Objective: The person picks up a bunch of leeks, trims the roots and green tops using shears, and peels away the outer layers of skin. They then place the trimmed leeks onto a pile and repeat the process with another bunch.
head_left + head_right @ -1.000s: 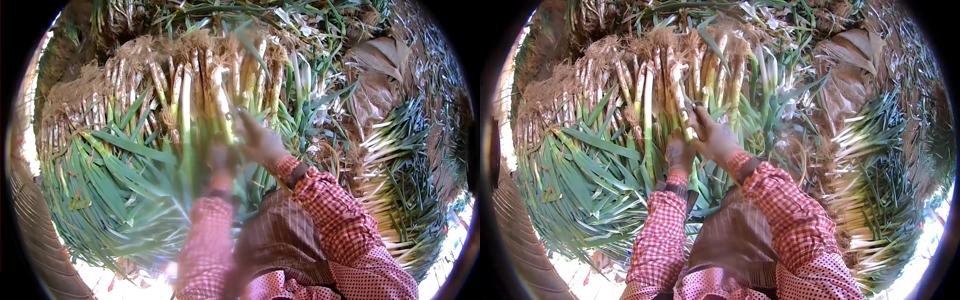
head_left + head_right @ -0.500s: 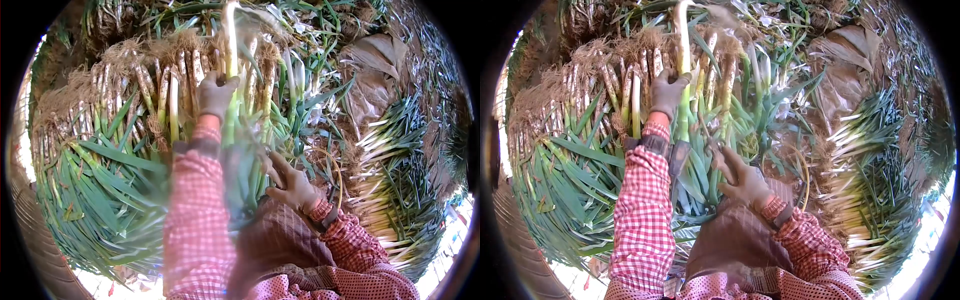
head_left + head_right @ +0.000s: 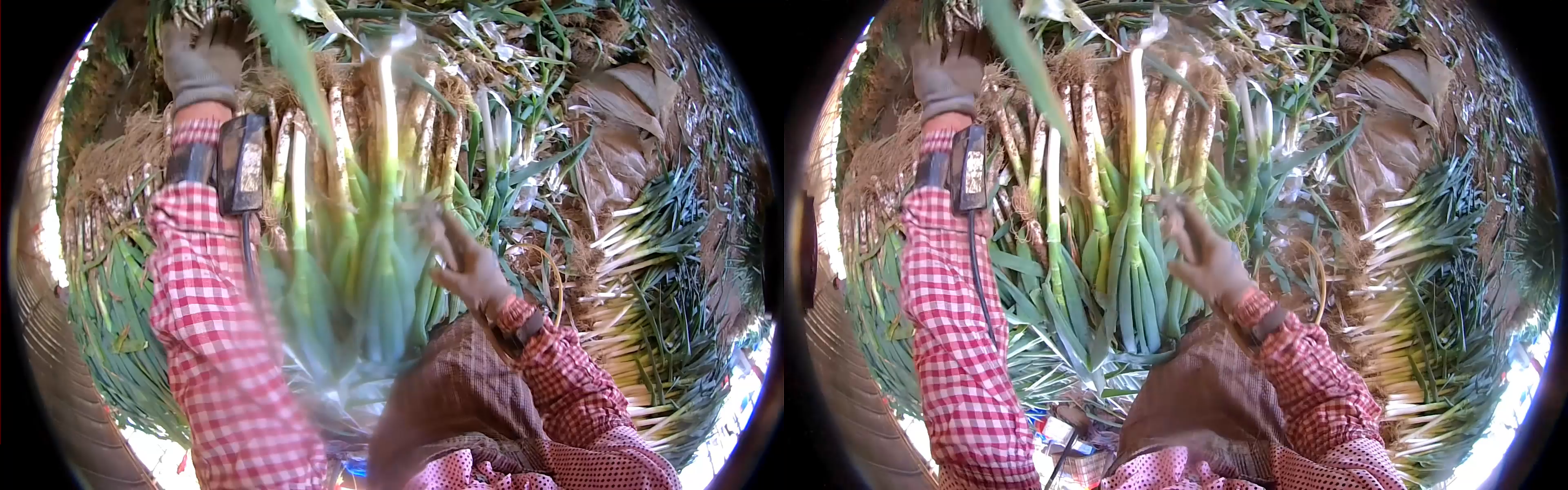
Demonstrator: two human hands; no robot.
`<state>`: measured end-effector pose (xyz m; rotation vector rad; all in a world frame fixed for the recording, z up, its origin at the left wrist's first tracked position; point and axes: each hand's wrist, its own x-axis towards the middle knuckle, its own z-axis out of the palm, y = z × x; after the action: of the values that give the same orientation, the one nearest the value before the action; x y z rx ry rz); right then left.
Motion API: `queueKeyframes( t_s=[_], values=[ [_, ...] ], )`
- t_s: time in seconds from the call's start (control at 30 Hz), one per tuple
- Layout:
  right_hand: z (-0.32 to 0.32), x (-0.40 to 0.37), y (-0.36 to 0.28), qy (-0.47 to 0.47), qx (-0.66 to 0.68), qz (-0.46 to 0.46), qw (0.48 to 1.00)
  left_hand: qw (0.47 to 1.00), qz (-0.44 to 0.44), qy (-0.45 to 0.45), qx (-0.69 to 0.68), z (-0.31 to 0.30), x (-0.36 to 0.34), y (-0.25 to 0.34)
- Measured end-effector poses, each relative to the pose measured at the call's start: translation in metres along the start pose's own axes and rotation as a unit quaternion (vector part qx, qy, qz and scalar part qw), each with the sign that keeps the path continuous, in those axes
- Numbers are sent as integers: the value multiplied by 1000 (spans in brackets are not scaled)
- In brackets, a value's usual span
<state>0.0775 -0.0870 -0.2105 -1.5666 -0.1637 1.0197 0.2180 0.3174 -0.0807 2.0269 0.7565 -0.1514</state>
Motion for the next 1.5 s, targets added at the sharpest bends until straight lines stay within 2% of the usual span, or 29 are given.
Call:
queueKeyframes(
  t_s=[0.07, 0.1, 0.17, 0.2, 0.23, 0.3, 0.37, 0.4, 0.47, 0.53, 0.6, 0.67, 0.7, 0.77, 0.8, 0.87, 0.97, 1.03, 1.13, 1.23, 1.27, 1.3, 1.37, 1.4, 1.47, 1.5],
  values=[
    [4, 7, -3, 7, -80, 8, 997, 991, -45, 116, -40, 8, -30, -38],
    [9, -1, -27, -41, -122, 52, 990, 981, -61, 173, -60, 17, -31, -64],
    [24, -15, -50, -142, -188, 115, 965, 977, -108, 178, 52, 79, -86, -149],
    [37, -26, -30, -144, -182, 81, 969, 969, -132, 177, 107, 111, -114, -191],
    [45, -27, -16, -146, -178, 64, 971, 958, -190, 84, 199, 119, -147, -163],
    [58, -23, 3, -147, -170, 44, 973, 971, -209, 44, 102, 149, -178, -200],
    [68, -14, 0, -132, -185, 43, 973, 957, -180, 56, 221, 161, -190, -192],
    [68, 3, -10, -116, -203, 41, 972, 947, -194, 67, 246, 165, -190, -196],
    [72, 47, -28, -92, -253, 69, 961, 956, -228, 109, 150, 179, -182, -240],
    [71, 87, -44, -82, -271, 98, 954, 909, -237, 5, 344, 165, -174, -186],
    [67, 100, -55, -74, -240, 94, 963, 919, -316, 83, 219, 172, -165, -197],
    [63, 86, -62, -68, -212, 74, 972, 914, -211, 26, 346, 169, -175, -193],
    [59, 69, -61, -65, -202, 58, 976, 933, -203, 29, 294, 158, -183, -167],
    [52, 21, -31, -59, -181, -32, 981, 963, -187, 30, 190, 147, -193, -140],
    [49, -3, -16, -57, -171, -78, 981, 962, -210, 35, 171, 146, -197, -151],
    [46, -11, -13, -43, -141, -113, 983, 971, -170, 44, 165, 160, -198, -172],
    [47, 29, -15, -23, -110, -48, 993, 981, -79, 64, 163, 184, -193, -215],
    [42, 74, -31, -31, -122, -3, 992, 984, -155, 18, 89, 177, -196, -190],
    [37, 113, -56, -30, -142, 24, 989, 981, -92, 34, 169, 187, -208, -202],
    [22, 104, -76, -45, -143, 69, 986, 988, -42, 32, 146, 190, -216, -197],
    [19, 100, -62, -10, -85, 45, 995, 991, -48, 21, 124, 194, -217, -194],
    [17, 94, -44, 17, -66, -37, 997, 988, -20, 18, 149, 199, -218, -195],
    [21, 45, -76, -13, 50, 57, 997, 979, 32, 11, 200, 213, -227, -200],
    [21, 27, -57, -58, -44, 39, 997, 992, 44, 66, 94, 214, -230, -181],
    [25, -14, -47, -146, -188, 28, 971, 988, 119, 64, 81, 210, -242, -175],
    [28, -29, -57, -188, -237, 32, 952, 998, 41, 34, -25, 206, -251, -177]
  ],
)
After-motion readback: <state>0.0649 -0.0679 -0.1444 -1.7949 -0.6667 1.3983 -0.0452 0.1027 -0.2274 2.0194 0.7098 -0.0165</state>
